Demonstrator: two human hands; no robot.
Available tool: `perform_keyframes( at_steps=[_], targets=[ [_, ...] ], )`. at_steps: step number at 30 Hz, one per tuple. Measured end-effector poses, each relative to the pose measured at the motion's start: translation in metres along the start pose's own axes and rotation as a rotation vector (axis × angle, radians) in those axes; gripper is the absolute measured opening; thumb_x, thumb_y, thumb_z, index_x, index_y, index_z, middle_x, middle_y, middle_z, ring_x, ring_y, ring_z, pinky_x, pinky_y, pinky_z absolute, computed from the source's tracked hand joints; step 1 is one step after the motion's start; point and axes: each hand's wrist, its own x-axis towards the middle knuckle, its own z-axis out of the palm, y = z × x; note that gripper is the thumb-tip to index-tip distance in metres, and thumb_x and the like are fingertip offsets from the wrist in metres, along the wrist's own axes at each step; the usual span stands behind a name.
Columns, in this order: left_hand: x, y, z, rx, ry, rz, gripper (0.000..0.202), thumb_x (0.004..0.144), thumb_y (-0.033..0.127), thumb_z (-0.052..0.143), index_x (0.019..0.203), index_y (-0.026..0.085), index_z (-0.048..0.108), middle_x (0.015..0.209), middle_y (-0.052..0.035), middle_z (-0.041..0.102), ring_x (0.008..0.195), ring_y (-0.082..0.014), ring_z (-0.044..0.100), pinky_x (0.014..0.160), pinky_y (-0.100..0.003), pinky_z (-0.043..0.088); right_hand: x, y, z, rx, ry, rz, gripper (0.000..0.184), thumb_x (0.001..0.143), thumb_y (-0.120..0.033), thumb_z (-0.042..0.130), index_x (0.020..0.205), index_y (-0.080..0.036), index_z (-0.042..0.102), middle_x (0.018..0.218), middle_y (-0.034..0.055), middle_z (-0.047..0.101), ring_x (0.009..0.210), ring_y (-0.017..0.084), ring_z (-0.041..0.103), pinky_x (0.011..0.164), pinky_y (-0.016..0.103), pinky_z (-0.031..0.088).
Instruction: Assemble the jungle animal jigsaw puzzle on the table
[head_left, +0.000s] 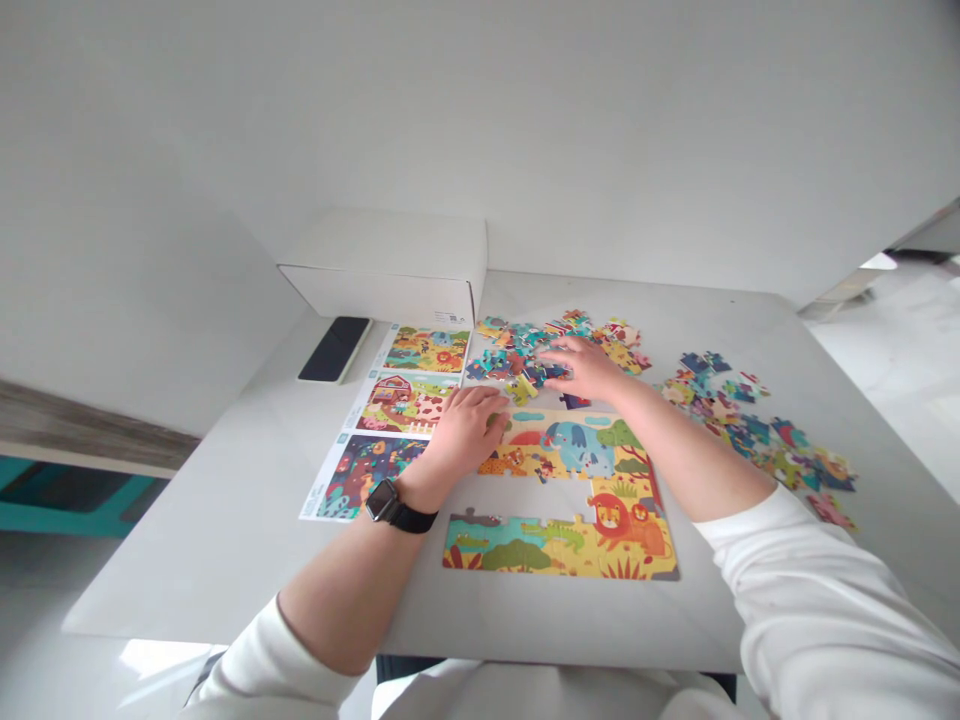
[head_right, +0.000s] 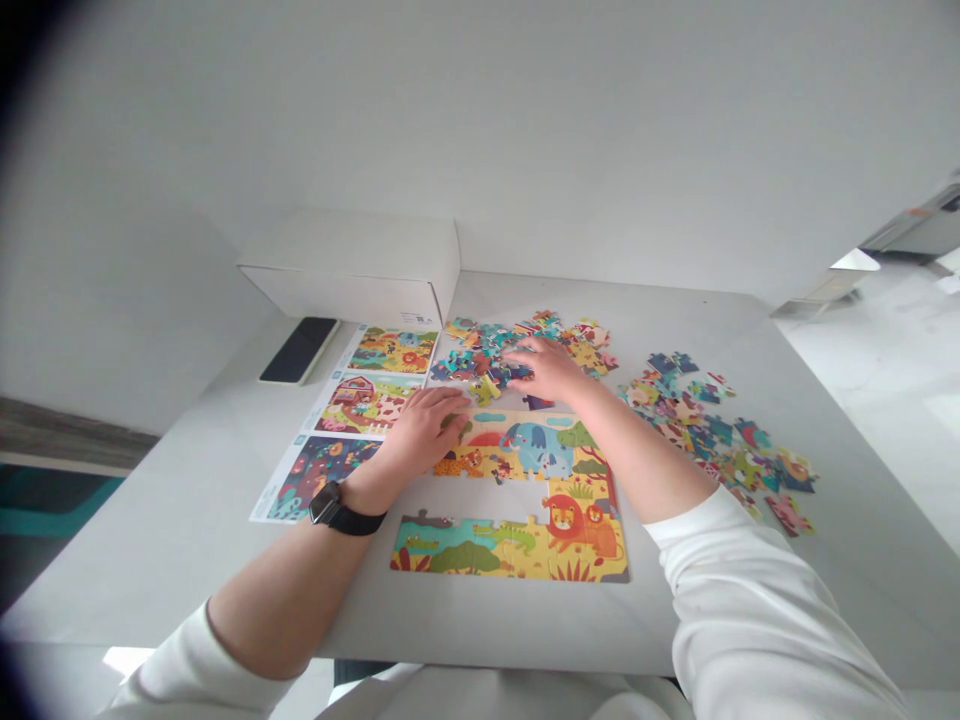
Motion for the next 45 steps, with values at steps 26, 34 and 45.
perform_keyframes(
  at_steps=[26, 34, 45],
  targets=[
    [0.0, 0.003, -0.002, 0.058, 0.009, -0.013, 0.03, 0.104, 0.028, 0.061, 0.13, 0.026, 0.076, 0.146, -0.0104, 0.071, 0.137, -0.0322, 0.064, 0.122, -0.054, 0.047, 0.024, -0.055, 0.005, -0.04, -0.027, -0.134, 0.036, 0.107, -0.04, 0.067, 0.138, -0.03, 0.081, 0.152, 0.0133, 0.066, 0.146, 0.035, 0.056, 0.126, 0.055, 0.043],
    [0.0, 0.005, -0.007, 0.16, 0.016, -0.152, 0.047, 0.108, 0.036, 0.054, 0.153, 0.025, 0.062, 0.163, -0.0154, 0.059, 0.149, -0.0391, 0.054, 0.13, -0.067, 0.035, 0.027, -0.045, 0.008, -0.02, -0.028, -0.074, 0.042, 0.111, -0.033, 0.057, 0.15, -0.033, 0.072, 0.156, 0.009, 0.066, 0.148, 0.03, 0.057, 0.128, 0.054, 0.042],
    [-0.001, 0.002, -0.003, 0.175, -0.006, -0.179, 0.042, 0.108, 0.042, 0.054, 0.144, 0.027, 0.07, 0.16, -0.0139, 0.063, 0.15, -0.0413, 0.053, 0.129, -0.074, 0.032, 0.031, -0.02, 0.005, -0.11, 0.065, 0.18, 0.041, 0.109, -0.047, 0.055, 0.136, -0.026, 0.078, 0.14, 0.0158, 0.07, 0.135, 0.038, 0.064, 0.117, 0.056, 0.051]
  ],
)
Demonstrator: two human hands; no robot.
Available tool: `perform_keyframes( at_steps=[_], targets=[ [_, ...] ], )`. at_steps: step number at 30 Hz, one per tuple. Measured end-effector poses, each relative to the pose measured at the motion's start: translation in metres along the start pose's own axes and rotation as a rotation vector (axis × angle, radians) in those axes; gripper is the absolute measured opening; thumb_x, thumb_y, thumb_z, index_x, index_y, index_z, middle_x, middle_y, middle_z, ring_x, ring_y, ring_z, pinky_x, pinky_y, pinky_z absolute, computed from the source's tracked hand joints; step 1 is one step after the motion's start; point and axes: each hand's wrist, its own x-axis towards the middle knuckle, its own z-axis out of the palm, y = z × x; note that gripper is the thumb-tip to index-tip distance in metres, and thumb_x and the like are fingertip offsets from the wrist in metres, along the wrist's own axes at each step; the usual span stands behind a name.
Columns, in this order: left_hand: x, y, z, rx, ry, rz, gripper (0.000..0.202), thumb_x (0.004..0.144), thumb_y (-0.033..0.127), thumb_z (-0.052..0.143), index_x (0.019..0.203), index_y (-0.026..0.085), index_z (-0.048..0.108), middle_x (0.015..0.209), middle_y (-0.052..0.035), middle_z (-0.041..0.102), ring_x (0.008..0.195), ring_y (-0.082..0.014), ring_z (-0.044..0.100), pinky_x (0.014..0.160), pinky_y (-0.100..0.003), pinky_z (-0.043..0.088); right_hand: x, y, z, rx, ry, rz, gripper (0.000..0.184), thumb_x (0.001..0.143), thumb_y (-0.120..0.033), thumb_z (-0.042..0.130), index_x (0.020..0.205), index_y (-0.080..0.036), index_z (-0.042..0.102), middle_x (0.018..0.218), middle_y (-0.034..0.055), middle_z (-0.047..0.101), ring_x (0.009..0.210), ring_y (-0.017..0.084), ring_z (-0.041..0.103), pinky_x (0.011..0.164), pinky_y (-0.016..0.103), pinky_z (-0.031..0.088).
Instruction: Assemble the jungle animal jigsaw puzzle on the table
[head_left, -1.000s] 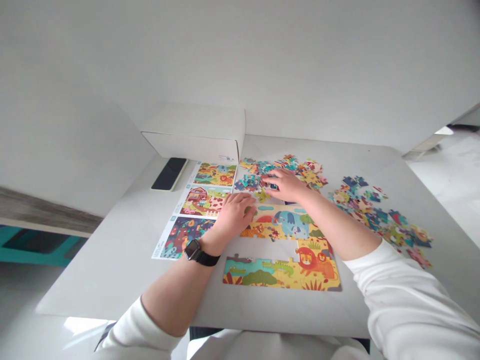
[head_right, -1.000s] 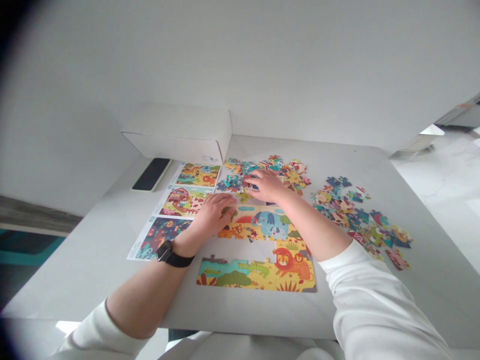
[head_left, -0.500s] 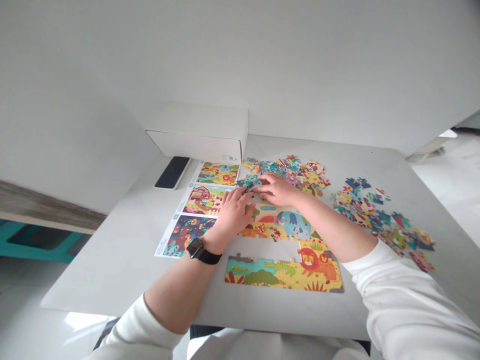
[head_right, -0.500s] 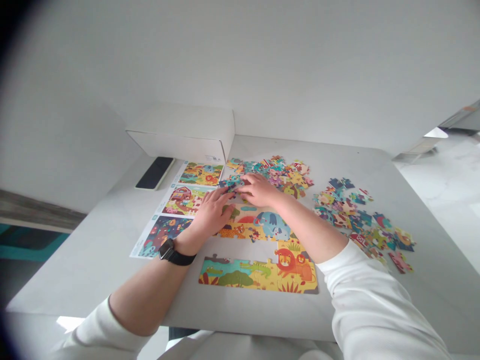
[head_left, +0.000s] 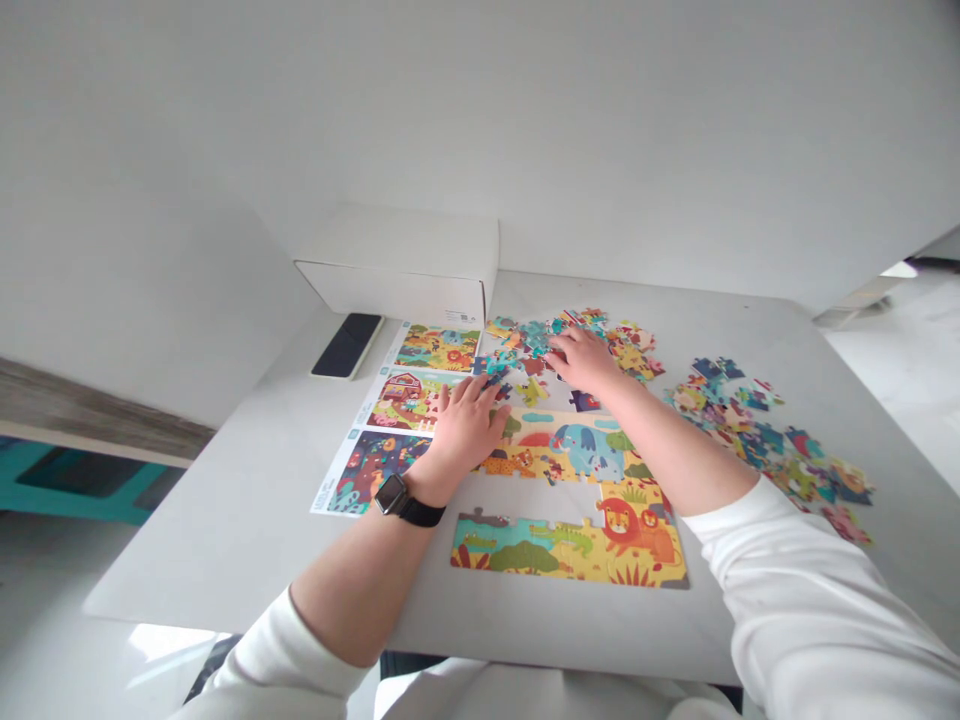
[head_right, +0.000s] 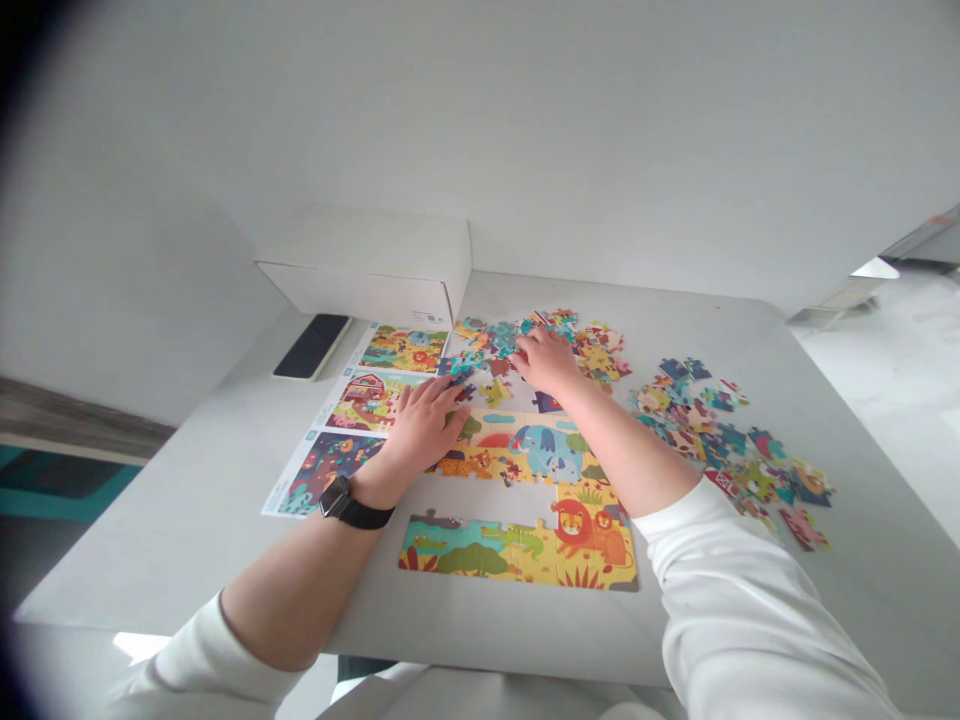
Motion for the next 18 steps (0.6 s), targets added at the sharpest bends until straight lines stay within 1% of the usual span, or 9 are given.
perform_keyframes(
  at_steps=[4, 8, 10, 14, 18],
  targets=[
    [0.0, 0.001, 0.0, 0.0, -0.007, 0.002, 0.04, 0.108, 0.039, 0.054, 0.143, 0.028, 0.071, 0.162, -0.0124, 0.062, 0.152, -0.0419, 0.051, 0.129, -0.077, 0.03, 0.009, -0.013, 0.002, 0.026, -0.002, -0.051, 0.043, 0.11, -0.045, 0.056, 0.145, -0.027, 0.074, 0.149, 0.014, 0.067, 0.141, 0.036, 0.06, 0.12, 0.053, 0.048],
    [0.0, 0.002, -0.001, 0.018, 0.009, 0.006, 0.039, 0.108, 0.04, 0.055, 0.142, 0.029, 0.071, 0.161, -0.0129, 0.062, 0.15, -0.0405, 0.053, 0.129, -0.074, 0.033, 0.025, -0.031, 0.009, 0.029, -0.07, -0.204, 0.042, 0.112, -0.043, 0.053, 0.148, -0.032, 0.073, 0.154, 0.011, 0.065, 0.145, 0.033, 0.058, 0.126, 0.052, 0.042],
    [-0.001, 0.002, -0.002, 0.018, 0.018, 0.011, 0.039, 0.108, 0.04, 0.055, 0.142, 0.029, 0.071, 0.16, -0.0129, 0.063, 0.149, -0.0394, 0.054, 0.129, -0.072, 0.034, 0.033, -0.038, 0.011, 0.022, -0.107, -0.246, 0.041, 0.113, -0.039, 0.051, 0.148, -0.032, 0.073, 0.156, 0.01, 0.065, 0.146, 0.032, 0.058, 0.127, 0.053, 0.041],
    [-0.001, 0.002, -0.003, 0.006, 0.015, 0.016, 0.04, 0.108, 0.04, 0.054, 0.142, 0.028, 0.071, 0.16, -0.0146, 0.062, 0.149, -0.0399, 0.054, 0.129, -0.072, 0.034, 0.043, -0.04, 0.013, -0.025, -0.124, -0.18, 0.044, 0.112, -0.04, 0.053, 0.151, -0.029, 0.07, 0.159, 0.0127, 0.063, 0.144, 0.037, 0.06, 0.125, 0.057, 0.042],
    [-0.001, 0.002, -0.002, -0.003, 0.017, 0.021, 0.039, 0.108, 0.04, 0.053, 0.14, 0.028, 0.072, 0.159, -0.0151, 0.062, 0.148, -0.0406, 0.053, 0.128, -0.073, 0.034, 0.046, -0.026, 0.01, -0.048, -0.107, -0.1, 0.045, 0.11, -0.041, 0.057, 0.152, -0.029, 0.069, 0.158, 0.014, 0.062, 0.145, 0.039, 0.059, 0.123, 0.057, 0.045]
  ],
)
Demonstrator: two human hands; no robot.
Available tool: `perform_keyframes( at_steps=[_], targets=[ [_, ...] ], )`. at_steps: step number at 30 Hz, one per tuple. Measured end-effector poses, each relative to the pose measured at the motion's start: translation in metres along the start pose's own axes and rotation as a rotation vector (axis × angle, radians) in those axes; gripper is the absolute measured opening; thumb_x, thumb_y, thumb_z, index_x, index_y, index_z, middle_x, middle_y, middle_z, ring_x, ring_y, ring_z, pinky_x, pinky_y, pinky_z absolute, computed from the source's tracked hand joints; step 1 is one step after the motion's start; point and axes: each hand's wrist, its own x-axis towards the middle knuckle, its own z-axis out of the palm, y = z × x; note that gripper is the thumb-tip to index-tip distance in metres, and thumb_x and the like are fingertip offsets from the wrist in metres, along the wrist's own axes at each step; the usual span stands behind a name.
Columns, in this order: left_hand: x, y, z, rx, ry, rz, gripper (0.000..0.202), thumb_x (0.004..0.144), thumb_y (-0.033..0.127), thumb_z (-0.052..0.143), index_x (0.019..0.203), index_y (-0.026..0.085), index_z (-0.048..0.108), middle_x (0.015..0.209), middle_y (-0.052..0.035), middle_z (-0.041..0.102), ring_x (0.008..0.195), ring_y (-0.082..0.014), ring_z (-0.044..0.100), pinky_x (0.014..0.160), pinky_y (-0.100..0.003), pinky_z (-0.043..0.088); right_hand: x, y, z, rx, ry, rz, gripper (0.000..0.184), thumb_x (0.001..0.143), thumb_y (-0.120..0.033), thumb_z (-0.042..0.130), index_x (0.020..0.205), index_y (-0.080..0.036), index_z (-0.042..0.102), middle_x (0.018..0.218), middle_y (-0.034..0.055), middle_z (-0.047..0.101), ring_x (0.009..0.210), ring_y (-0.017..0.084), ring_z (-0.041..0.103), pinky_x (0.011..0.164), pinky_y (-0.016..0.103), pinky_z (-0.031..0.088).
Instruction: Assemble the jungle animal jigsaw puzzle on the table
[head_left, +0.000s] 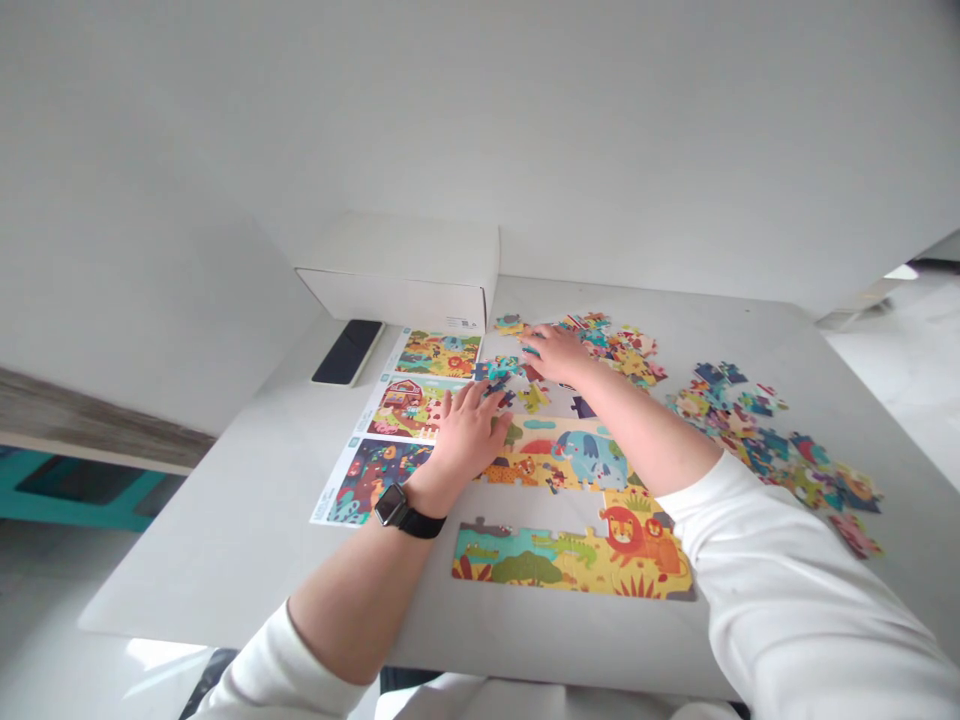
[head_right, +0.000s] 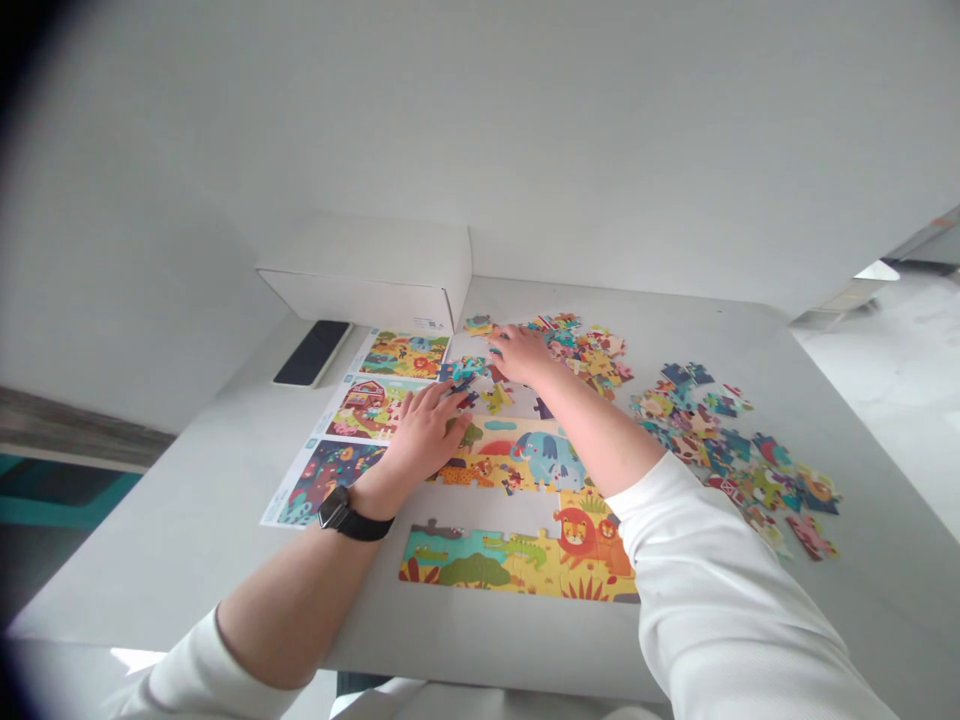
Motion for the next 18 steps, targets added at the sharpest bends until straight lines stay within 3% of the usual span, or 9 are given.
perform_keyframes(
  at_steps=[5, 11, 15, 18],
  targets=[
    [0.0, -0.001, 0.002, -0.003, -0.004, -0.005, 0.039, 0.109, 0.039, 0.053, 0.14, 0.028, 0.072, 0.159, -0.0147, 0.061, 0.15, -0.0404, 0.052, 0.129, -0.072, 0.033, -0.003, 0.02, -0.004, 0.025, 0.025, 0.126, 0.051, 0.109, -0.044, 0.058, 0.158, -0.03, 0.064, 0.149, 0.0168, 0.068, 0.14, 0.04, 0.062, 0.12, 0.057, 0.047],
    [0.0, -0.002, 0.003, -0.002, -0.004, 0.002, 0.039, 0.108, 0.039, 0.054, 0.141, 0.027, 0.072, 0.16, -0.0152, 0.061, 0.149, -0.0408, 0.053, 0.128, -0.07, 0.036, -0.009, 0.029, -0.011, 0.041, 0.02, 0.16, 0.047, 0.107, -0.046, 0.061, 0.147, -0.023, 0.071, 0.142, 0.0188, 0.074, 0.136, 0.039, 0.066, 0.118, 0.056, 0.049],
    [0.0, -0.002, 0.003, -0.006, 0.016, 0.011, 0.038, 0.108, 0.039, 0.056, 0.141, 0.03, 0.072, 0.159, -0.0132, 0.062, 0.148, -0.0384, 0.054, 0.128, -0.067, 0.037, -0.013, 0.022, -0.012, 0.052, 0.011, 0.08, 0.041, 0.105, -0.038, 0.064, 0.143, -0.025, 0.075, 0.145, 0.0134, 0.075, 0.138, 0.036, 0.066, 0.123, 0.055, 0.046],
    [0.0, -0.002, 0.003, -0.009, 0.022, 0.023, 0.038, 0.108, 0.038, 0.055, 0.141, 0.029, 0.071, 0.158, -0.0135, 0.062, 0.148, -0.0379, 0.055, 0.128, -0.066, 0.038, -0.019, 0.016, -0.012, 0.212, 0.012, -0.055, 0.047, 0.106, -0.024, 0.054, 0.149, -0.03, 0.072, 0.153, 0.0067, 0.071, 0.143, 0.03, 0.064, 0.123, 0.051, 0.048]
  ],
)
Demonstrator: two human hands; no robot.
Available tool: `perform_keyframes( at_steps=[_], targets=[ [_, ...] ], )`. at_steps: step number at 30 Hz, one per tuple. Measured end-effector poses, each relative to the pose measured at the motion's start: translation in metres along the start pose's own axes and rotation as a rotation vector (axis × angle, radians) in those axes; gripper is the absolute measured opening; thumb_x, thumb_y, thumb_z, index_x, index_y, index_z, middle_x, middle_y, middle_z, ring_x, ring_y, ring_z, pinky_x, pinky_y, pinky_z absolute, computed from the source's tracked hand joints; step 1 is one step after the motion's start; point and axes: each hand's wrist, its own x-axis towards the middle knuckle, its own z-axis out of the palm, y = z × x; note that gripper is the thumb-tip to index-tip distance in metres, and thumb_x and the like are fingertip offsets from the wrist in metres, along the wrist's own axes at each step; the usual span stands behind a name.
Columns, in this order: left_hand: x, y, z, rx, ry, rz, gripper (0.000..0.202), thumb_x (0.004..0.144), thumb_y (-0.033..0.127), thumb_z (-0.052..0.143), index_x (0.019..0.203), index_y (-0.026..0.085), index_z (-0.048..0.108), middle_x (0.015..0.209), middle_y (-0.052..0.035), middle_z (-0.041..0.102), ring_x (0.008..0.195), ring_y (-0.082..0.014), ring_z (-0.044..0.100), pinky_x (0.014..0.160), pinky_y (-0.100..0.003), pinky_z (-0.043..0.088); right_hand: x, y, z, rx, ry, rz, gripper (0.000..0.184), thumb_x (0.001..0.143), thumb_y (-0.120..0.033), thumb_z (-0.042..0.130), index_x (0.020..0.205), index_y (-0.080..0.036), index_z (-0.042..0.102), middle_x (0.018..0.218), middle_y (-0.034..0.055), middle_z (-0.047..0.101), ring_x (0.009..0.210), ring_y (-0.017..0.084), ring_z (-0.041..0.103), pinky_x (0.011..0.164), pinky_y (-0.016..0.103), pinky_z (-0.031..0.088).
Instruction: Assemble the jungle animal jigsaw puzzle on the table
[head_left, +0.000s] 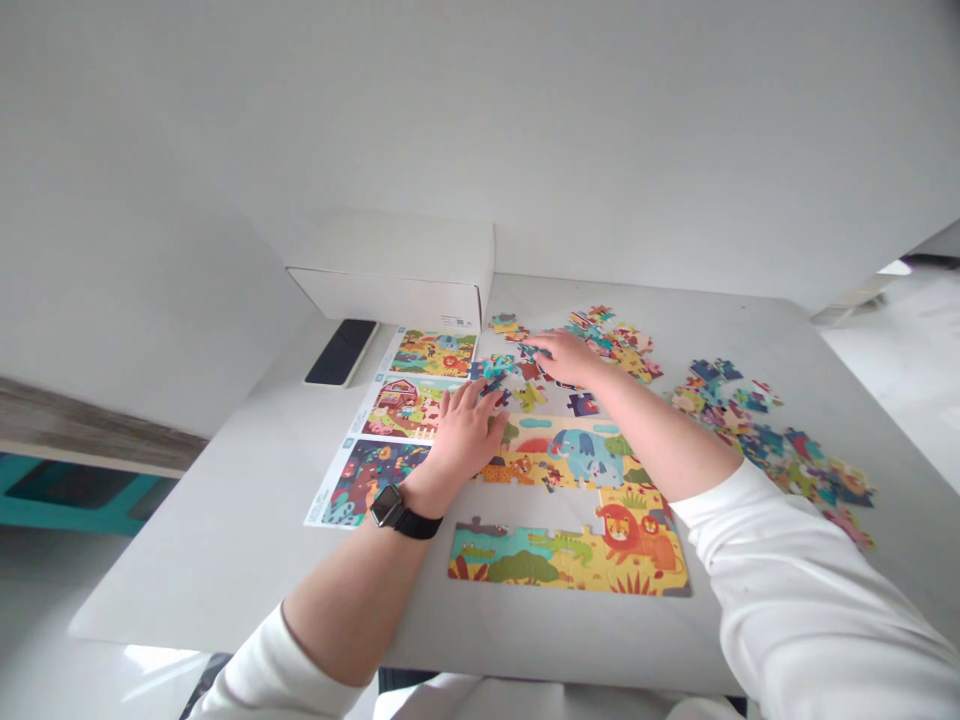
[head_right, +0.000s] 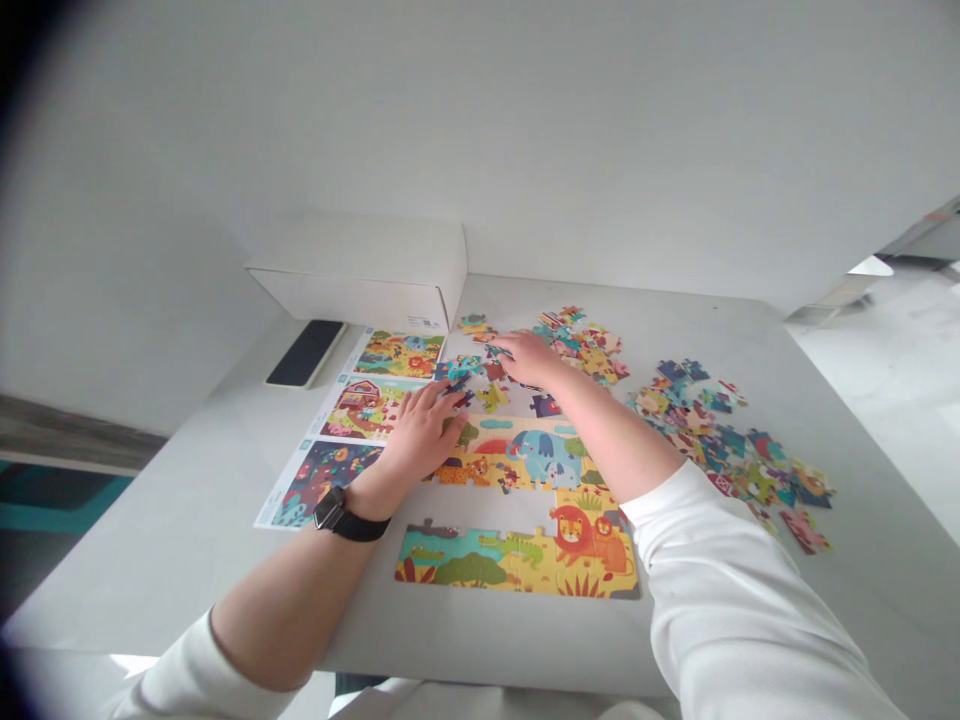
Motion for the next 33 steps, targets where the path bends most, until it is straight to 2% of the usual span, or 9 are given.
perform_keyframes(
  at_steps=[3, 6, 11, 16, 20, 23, 28, 30, 33],
  targets=[
    [0.0, 0.0, 0.0, -0.006, -0.009, -0.002, 0.039, 0.108, 0.036, 0.053, 0.141, 0.027, 0.071, 0.158, -0.0151, 0.062, 0.148, -0.0388, 0.054, 0.128, -0.067, 0.037, -0.008, 0.005, -0.003, 0.119, 0.088, -0.002, 0.059, 0.101, -0.011, 0.045, 0.151, -0.03, 0.07, 0.153, 0.0047, 0.071, 0.142, 0.024, 0.065, 0.122, 0.047, 0.05],
    [0.001, 0.0, 0.0, -0.006, -0.019, -0.011, 0.039, 0.108, 0.035, 0.053, 0.142, 0.026, 0.07, 0.159, -0.0153, 0.061, 0.149, -0.039, 0.053, 0.128, -0.067, 0.036, -0.02, 0.019, -0.009, 0.041, 0.2, 0.107, 0.058, 0.094, -0.003, 0.046, 0.141, -0.021, 0.075, 0.146, 0.0107, 0.074, 0.14, 0.026, 0.065, 0.125, 0.047, 0.047],
    [0.001, 0.0, 0.001, -0.001, -0.003, 0.019, 0.039, 0.107, 0.035, 0.053, 0.141, 0.025, 0.071, 0.157, -0.0161, 0.062, 0.147, -0.0387, 0.055, 0.127, -0.065, 0.038, -0.037, 0.03, -0.014, -0.096, 0.154, 0.177, 0.046, 0.098, -0.012, 0.053, 0.134, -0.02, 0.08, 0.139, 0.0137, 0.075, 0.133, 0.032, 0.067, 0.12, 0.049, 0.051],
    [0.001, -0.002, 0.003, -0.006, 0.001, 0.033, 0.039, 0.106, 0.034, 0.054, 0.14, 0.026, 0.071, 0.156, -0.0142, 0.063, 0.145, -0.0371, 0.057, 0.127, -0.061, 0.04, -0.036, 0.008, -0.003, -0.117, 0.06, 0.081, 0.041, 0.109, -0.037, 0.057, 0.141, -0.022, 0.077, 0.147, 0.0124, 0.073, 0.139, 0.034, 0.065, 0.123, 0.053, 0.047],
    [0.001, -0.004, 0.004, -0.006, -0.001, 0.032, 0.039, 0.107, 0.035, 0.054, 0.14, 0.025, 0.071, 0.156, -0.0148, 0.063, 0.145, -0.0381, 0.057, 0.126, -0.063, 0.041, -0.033, -0.015, 0.009, -0.041, 0.02, -0.044, 0.042, 0.111, -0.036, 0.054, 0.147, -0.027, 0.073, 0.156, 0.008, 0.069, 0.146, 0.03, 0.06, 0.127, 0.053, 0.042],
    [0.0, -0.005, 0.005, -0.009, -0.001, 0.037, 0.04, 0.107, 0.035, 0.053, 0.14, 0.023, 0.071, 0.156, -0.0152, 0.063, 0.144, -0.0382, 0.057, 0.126, -0.063, 0.041, -0.036, -0.017, 0.009, 0.007, 0.029, -0.097, 0.044, 0.111, -0.031, 0.053, 0.151, -0.027, 0.07, 0.16, 0.0085, 0.065, 0.15, 0.028, 0.057, 0.129, 0.051, 0.042],
    [0.0, -0.006, 0.006, -0.015, -0.013, 0.029, 0.04, 0.107, 0.035, 0.053, 0.141, 0.023, 0.07, 0.158, -0.0156, 0.062, 0.147, -0.039, 0.055, 0.127, -0.065, 0.039, -0.054, 0.021, -0.008, -0.112, 0.158, 0.215, 0.042, 0.108, -0.033, 0.053, 0.144, -0.024, 0.073, 0.153, 0.0163, 0.066, 0.145, 0.037, 0.058, 0.124, 0.059, 0.044],
    [0.001, -0.006, 0.008, -0.018, -0.017, 0.029, 0.04, 0.107, 0.035, 0.054, 0.141, 0.023, 0.07, 0.158, -0.015, 0.061, 0.148, -0.0391, 0.055, 0.127, -0.065, 0.038, -0.063, 0.038, -0.015, -0.157, 0.111, 0.374, 0.044, 0.109, -0.041, 0.053, 0.145, -0.024, 0.072, 0.151, 0.0182, 0.066, 0.142, 0.04, 0.059, 0.121, 0.061, 0.046],
    [0.001, -0.007, 0.01, -0.026, -0.007, 0.039, 0.04, 0.107, 0.034, 0.054, 0.141, 0.022, 0.07, 0.159, -0.0155, 0.061, 0.148, -0.0392, 0.055, 0.127, -0.065, 0.038, -0.073, 0.048, -0.022, -0.188, 0.008, 0.506, 0.055, 0.109, -0.052, 0.052, 0.157, -0.027, 0.064, 0.156, 0.019, 0.061, 0.145, 0.043, 0.057, 0.12, 0.059, 0.048]
  ],
)
